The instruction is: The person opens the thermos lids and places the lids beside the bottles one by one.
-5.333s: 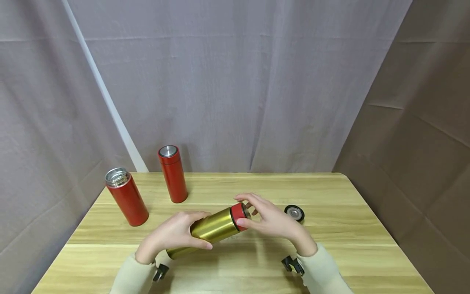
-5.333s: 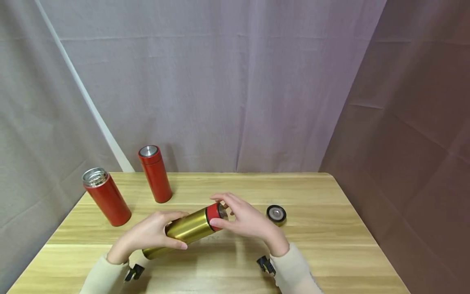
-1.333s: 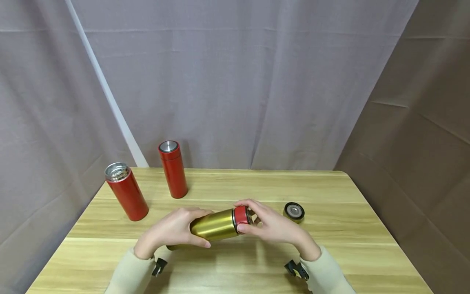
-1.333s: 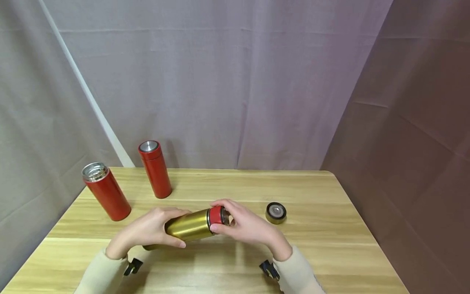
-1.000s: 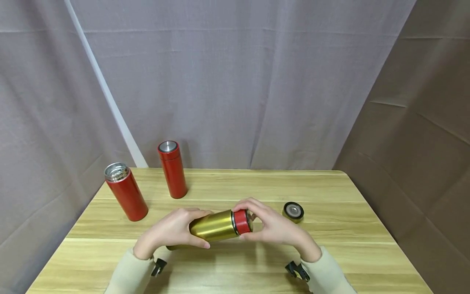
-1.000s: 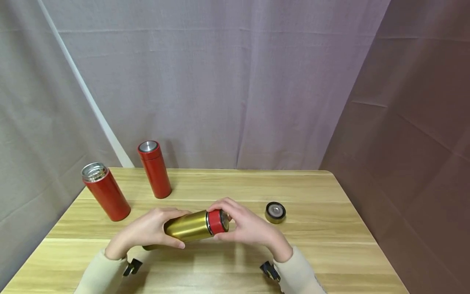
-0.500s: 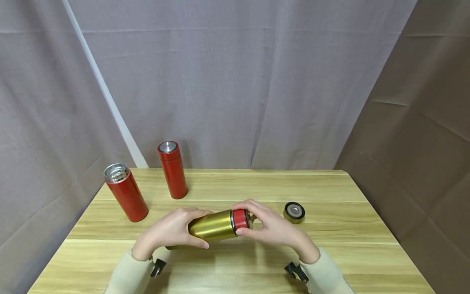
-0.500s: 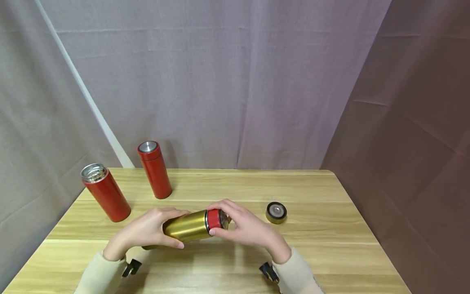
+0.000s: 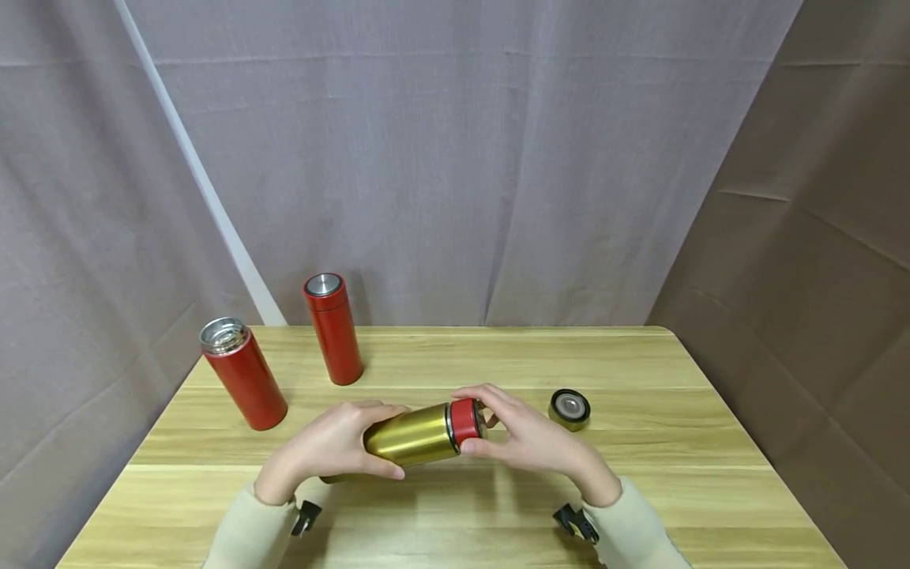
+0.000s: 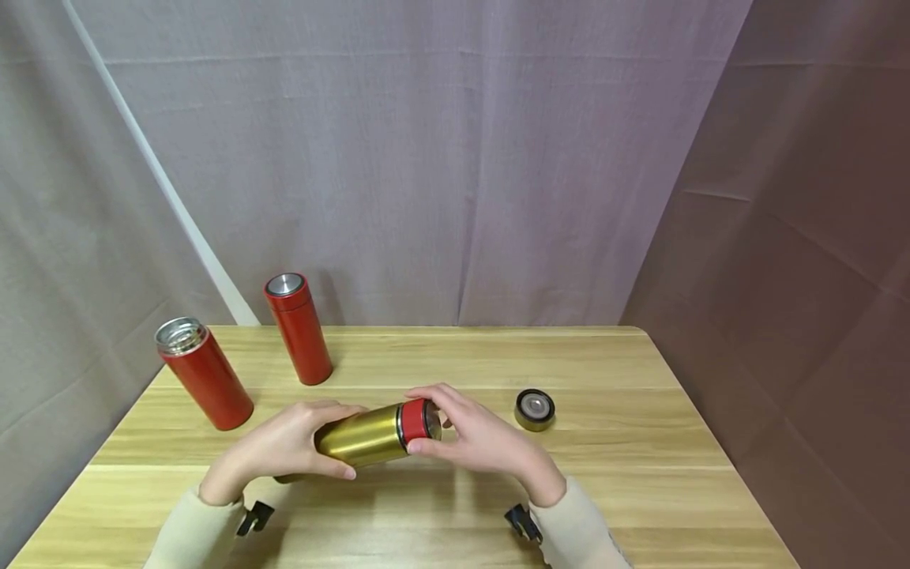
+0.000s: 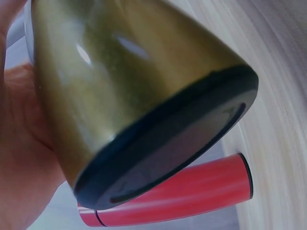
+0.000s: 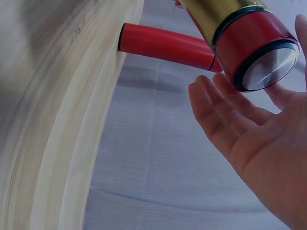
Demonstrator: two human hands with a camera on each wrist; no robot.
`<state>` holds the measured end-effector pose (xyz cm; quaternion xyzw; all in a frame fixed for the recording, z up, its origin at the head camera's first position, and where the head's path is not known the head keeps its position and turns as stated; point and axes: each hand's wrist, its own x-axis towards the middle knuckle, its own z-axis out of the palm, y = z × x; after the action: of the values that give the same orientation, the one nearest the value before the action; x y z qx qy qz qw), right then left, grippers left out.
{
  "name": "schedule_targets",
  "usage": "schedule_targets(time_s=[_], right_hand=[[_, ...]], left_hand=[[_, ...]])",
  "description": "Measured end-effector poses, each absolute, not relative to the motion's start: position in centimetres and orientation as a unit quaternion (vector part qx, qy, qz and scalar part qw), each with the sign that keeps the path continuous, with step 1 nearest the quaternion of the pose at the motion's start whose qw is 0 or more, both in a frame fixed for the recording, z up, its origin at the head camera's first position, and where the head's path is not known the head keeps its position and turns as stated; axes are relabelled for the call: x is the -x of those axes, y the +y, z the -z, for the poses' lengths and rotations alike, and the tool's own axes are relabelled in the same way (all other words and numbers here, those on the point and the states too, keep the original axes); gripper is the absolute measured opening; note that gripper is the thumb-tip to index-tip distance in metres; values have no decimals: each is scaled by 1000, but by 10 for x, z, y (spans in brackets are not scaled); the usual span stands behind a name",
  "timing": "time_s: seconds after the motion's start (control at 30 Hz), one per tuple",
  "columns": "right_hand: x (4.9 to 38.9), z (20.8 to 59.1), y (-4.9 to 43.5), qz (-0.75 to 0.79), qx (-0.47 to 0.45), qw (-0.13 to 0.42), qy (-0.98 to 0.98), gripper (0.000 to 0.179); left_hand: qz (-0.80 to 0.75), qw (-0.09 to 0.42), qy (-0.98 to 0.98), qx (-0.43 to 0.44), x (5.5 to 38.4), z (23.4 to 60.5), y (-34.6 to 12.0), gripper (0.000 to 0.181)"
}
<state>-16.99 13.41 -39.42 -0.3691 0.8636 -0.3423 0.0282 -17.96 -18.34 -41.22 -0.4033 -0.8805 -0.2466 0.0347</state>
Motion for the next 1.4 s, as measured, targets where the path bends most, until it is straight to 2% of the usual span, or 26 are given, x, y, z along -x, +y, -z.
schedule_targets(time_s=[0.37, 0.7, 0.9, 1.2, 1.4], right_hand=[[171, 395, 133, 358, 372, 29, 856, 59], [171, 395, 133, 346, 420, -2, 839, 63], [170, 395, 135, 332, 372, 4, 867, 66], [174, 401, 137, 343, 360, 44, 867, 48], [172, 399, 138, 350, 363, 31, 863, 59]], left_hand=[[242, 32, -882, 403, 180, 412, -184, 69], [240, 26, -883, 402, 179, 413, -183, 69], [237, 29, -883, 403, 180, 413, -183, 70], [224, 26, -886, 406, 179, 412, -182, 67], [227, 22, -886, 403, 180, 413, -182, 68]])
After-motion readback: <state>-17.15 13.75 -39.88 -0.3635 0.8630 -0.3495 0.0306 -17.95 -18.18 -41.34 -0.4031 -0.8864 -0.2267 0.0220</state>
